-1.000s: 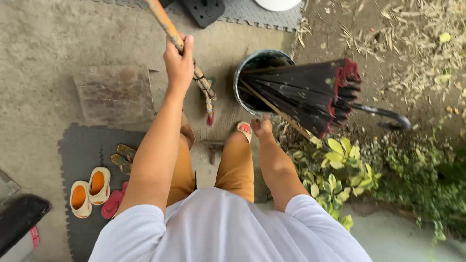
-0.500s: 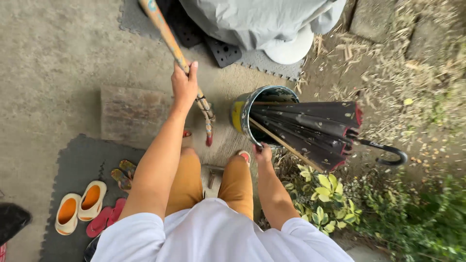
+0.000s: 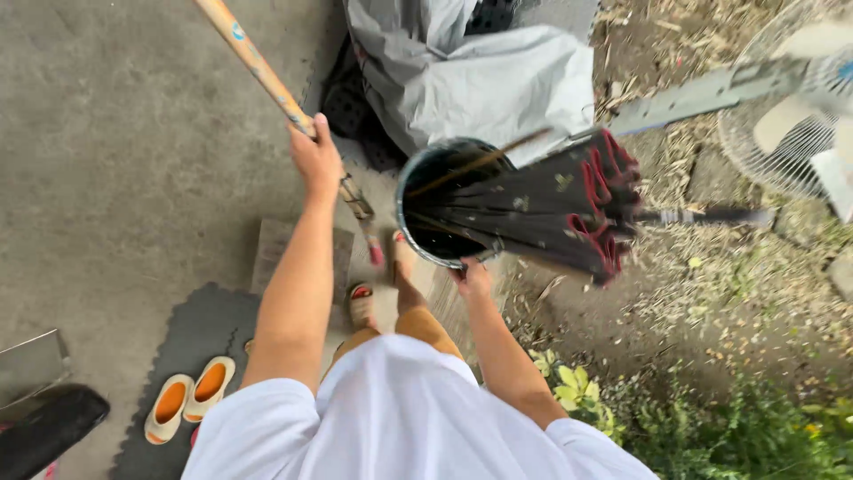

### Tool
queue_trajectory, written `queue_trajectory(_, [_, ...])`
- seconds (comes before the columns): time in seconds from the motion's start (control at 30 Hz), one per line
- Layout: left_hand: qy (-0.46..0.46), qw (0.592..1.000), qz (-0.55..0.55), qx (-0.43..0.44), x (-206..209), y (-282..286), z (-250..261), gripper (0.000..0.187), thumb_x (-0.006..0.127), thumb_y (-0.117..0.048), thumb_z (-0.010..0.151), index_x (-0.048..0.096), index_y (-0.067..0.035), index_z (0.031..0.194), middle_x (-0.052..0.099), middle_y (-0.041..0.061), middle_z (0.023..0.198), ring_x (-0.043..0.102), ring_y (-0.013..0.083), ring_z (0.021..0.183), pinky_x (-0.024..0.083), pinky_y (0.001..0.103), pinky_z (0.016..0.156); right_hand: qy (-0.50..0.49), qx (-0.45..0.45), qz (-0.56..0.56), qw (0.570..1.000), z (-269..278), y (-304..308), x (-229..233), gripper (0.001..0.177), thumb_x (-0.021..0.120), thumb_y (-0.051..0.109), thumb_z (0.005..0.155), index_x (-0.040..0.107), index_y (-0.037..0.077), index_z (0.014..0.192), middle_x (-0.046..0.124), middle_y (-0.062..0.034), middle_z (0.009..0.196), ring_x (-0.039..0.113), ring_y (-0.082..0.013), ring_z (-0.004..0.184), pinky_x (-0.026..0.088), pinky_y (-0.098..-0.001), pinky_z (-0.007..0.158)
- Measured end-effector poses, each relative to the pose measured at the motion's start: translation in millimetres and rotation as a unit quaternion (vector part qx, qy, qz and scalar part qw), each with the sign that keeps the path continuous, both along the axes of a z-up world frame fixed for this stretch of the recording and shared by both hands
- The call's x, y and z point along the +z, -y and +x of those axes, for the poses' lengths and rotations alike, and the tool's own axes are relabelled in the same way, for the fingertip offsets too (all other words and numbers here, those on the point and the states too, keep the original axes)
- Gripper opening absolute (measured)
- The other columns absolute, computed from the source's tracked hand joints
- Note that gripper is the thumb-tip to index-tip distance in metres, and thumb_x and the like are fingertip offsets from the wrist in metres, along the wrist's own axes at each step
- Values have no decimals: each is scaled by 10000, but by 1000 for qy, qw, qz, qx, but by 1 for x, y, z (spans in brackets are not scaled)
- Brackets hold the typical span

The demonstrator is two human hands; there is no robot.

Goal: Sweep the floor and organize items in a garage area.

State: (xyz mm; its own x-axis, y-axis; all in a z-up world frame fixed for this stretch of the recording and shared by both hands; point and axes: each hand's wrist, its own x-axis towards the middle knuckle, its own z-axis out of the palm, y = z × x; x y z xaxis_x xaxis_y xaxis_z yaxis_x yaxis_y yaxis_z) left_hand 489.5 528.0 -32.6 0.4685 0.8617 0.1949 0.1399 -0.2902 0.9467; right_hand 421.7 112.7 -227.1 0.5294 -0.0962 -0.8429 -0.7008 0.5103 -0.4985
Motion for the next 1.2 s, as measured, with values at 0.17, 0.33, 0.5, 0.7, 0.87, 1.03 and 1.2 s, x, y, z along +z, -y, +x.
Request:
queue_trajectory(0.17, [-12, 999, 43, 27, 54, -64, 31, 279, 639, -254, 1065, 526, -1, 1101, 691, 165, 954, 647, 406, 915, 489, 508, 807, 25, 134, -31, 990, 97, -70, 49, 221, 617, -15, 882, 608, 14, 1101, 659, -137, 1036, 664, -332, 900, 643, -571, 776])
queue_trajectory(0.33, [-63, 993, 38, 87, 79, -121, 42, 284, 640, -269, 1037, 538, -16, 1115, 693, 184, 970, 647, 424, 962, 476, 531, 829, 37, 184, -7, 982, 193, -159, 60, 225, 599, -4, 893, 603, 11, 1117, 666, -141, 1058, 689, -349, 941, 616, -578, 798])
queue_trajectory(0.5, [-154, 976, 127, 85, 47, -178, 72, 357, 674, -317, 1032, 540, -4, 1140, 671, 246, 983, 617, 478, 961, 462, 572, 813, 42, 211, 33, 976, 273, -253, 66, 236, 579, -7, 877, 588, 24, 1111, 672, -165, 1032, 694, -356, 920, 584, -592, 792])
queue_trajectory(0.7, [-254, 963, 90, -21, -10, -280, 124, 412, 650, -328, 1002, 549, -28, 1268, 681, 274, 981, 637, 476, 979, 475, 574, 867, 53, 211, -14, 976, 360, -375, 38, 226, 622, -31, 859, 597, 4, 1081, 665, -173, 1011, 684, -368, 883, 638, -601, 790])
queue_trajectory(0.87, [-319, 941, 75, -79, -24, -410, 183, 482, 634, -372, 1000, 537, -24, 1321, 696, 271, 966, 655, 477, 937, 502, 570, 810, 28, 183, -51, 981, 430, -485, 7, 219, 676, 5, 862, 577, -2, 1057, 573, -163, 956, 600, -356, 831, 623, -644, 745])
queue_trajectory(1.03, [-367, 915, 85, -146, -35, -511, 250, 401, 619, -380, 993, 567, -46, 1208, 715, 226, 970, 671, 450, 958, 501, 585, 829, -7, 151, -37, 988, 475, -583, 48, 235, 650, 19, 852, 599, 11, 1081, 641, -157, 983, 662, -346, 897, 597, -591, 756])
queue_trajectory(1.2, [-393, 896, 70, -193, -37, -600, 337, 419, 598, -410, 1005, 540, -42, 1197, 720, 224, 987, 680, 442, 963, 500, 586, 857, -2, 118, -5, 993, 555, -647, 18, 221, 653, 8, 875, 583, -32, 1080, 632, -198, 1000, 641, -369, 893, 623, -600, 751])
